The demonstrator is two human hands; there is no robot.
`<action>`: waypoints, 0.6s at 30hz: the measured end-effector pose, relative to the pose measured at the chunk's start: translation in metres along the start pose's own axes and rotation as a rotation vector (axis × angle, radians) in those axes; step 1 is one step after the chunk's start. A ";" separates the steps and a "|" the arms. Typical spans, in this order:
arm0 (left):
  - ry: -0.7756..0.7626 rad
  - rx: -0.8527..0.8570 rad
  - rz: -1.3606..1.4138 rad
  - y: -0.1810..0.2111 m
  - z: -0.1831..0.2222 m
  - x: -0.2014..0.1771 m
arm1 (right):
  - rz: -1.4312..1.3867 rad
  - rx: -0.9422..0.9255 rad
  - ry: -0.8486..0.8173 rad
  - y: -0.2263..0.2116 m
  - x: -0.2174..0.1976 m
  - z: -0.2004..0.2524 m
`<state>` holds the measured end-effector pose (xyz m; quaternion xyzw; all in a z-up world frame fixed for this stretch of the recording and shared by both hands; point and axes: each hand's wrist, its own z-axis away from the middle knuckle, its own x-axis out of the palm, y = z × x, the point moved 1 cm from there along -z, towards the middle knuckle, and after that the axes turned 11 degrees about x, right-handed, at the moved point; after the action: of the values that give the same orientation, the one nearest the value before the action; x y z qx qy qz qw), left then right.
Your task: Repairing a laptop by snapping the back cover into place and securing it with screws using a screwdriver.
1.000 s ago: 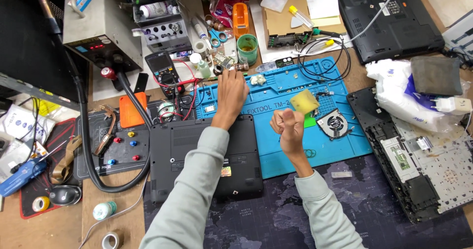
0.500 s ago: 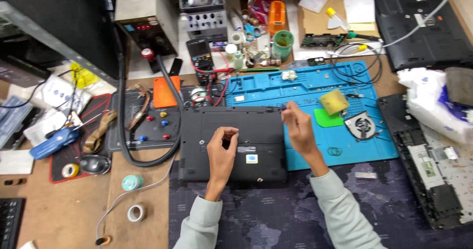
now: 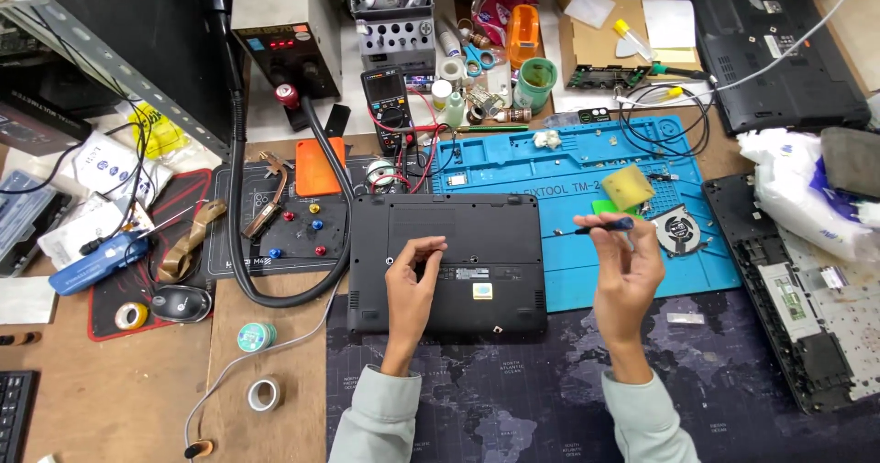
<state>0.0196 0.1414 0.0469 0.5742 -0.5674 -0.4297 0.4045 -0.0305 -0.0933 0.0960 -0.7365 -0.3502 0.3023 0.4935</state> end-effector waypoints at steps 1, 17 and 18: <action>0.002 -0.001 0.001 0.001 0.000 0.000 | 0.001 -0.001 -0.002 0.005 0.000 0.003; -0.028 0.032 0.023 0.009 0.000 -0.002 | -0.674 0.655 0.124 0.070 0.044 0.022; -0.029 0.039 0.021 0.009 0.000 -0.003 | -0.675 0.694 0.081 0.074 0.051 0.026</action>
<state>0.0171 0.1438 0.0561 0.5696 -0.5876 -0.4225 0.3897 -0.0056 -0.0578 0.0126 -0.3850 -0.4284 0.1954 0.7938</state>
